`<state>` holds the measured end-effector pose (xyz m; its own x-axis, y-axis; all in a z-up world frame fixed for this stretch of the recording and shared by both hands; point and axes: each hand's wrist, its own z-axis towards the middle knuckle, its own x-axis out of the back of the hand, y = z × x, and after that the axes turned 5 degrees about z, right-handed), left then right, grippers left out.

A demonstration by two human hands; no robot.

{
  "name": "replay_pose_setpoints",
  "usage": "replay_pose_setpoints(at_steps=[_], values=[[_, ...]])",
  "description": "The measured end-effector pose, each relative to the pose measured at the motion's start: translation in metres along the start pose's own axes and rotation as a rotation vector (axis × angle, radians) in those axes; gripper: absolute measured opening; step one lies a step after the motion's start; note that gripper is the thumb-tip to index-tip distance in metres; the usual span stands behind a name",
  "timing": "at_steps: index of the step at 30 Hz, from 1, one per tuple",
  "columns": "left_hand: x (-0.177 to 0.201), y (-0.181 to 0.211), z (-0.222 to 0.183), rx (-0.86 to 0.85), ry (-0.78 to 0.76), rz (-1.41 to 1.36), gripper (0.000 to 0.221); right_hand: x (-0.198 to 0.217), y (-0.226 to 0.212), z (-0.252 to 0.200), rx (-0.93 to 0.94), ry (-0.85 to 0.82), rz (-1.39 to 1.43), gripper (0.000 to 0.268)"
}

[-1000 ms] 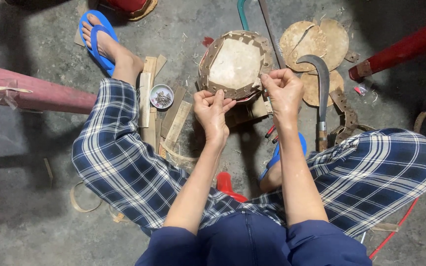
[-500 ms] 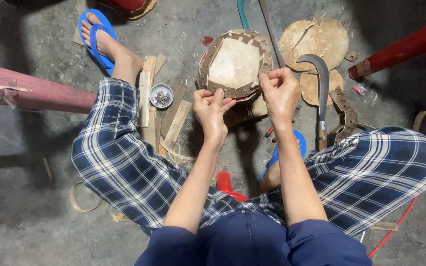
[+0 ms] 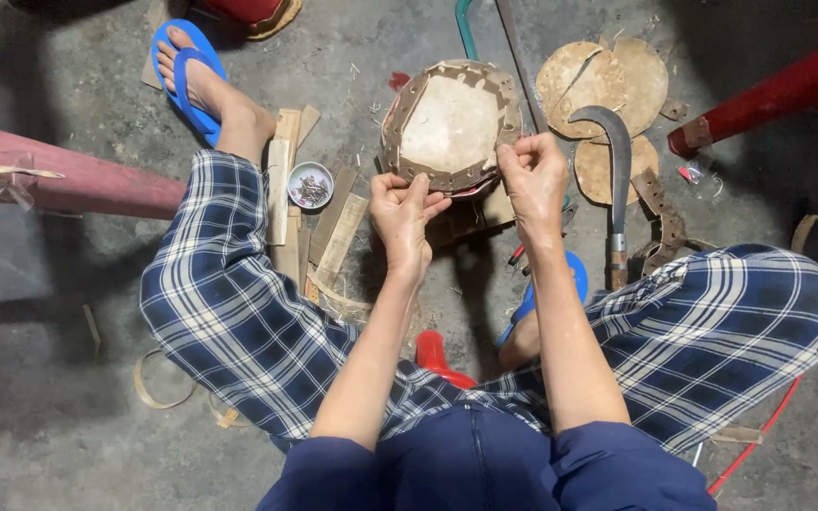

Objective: A person is repairing a small percussion instrument by trimming the drum head material and tightening the tensioning cords using pliers and a blade.

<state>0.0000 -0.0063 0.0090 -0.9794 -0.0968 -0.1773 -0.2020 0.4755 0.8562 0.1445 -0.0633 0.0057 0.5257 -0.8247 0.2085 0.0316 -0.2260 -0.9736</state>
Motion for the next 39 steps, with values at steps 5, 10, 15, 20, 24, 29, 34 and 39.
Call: replay_pose_setpoints(at_steps=[5, 10, 15, 20, 24, 29, 34, 39], values=[[0.005, -0.003, -0.004, -0.102, 0.021, 0.114, 0.040, -0.001, -0.007, -0.003, -0.013, 0.035, 0.029, 0.015], [-0.002, -0.004, -0.004, -0.768, 0.176, 0.661, 0.056, -0.002, -0.001, 0.001, -0.003, 0.035, 0.017, 0.014], [-0.029, 0.007, -0.010, -1.147, -0.147, 0.921, 0.018, -0.003, 0.000, 0.001, 0.057, 0.024, -0.008, 0.015], [-0.041, 0.011, -0.005, -0.963, -0.258, 0.956, 0.012, -0.003, 0.000, 0.003, -0.013, 0.001, 0.049, 0.014], [-0.043, 0.011, 0.002, -0.849, -0.299, 0.946, 0.014, -0.001, -0.008, 0.003, -0.081, -0.058, 0.127, 0.015], [-0.047, 0.020, 0.000, -0.799, -0.350, 0.985, 0.014, 0.002, -0.010, 0.002, -0.089, -0.112, 0.191, 0.029], [-0.048, 0.025, -0.001, -0.753, -0.370, 0.993, 0.015, 0.001, 0.006, 0.004, -0.101, -0.166, 0.214, 0.048], [-0.052, 0.010, 0.004, -0.787, -0.352, 1.084, 0.018, -0.003, -0.006, 0.003, -0.039, -0.091, 0.063, 0.042]])
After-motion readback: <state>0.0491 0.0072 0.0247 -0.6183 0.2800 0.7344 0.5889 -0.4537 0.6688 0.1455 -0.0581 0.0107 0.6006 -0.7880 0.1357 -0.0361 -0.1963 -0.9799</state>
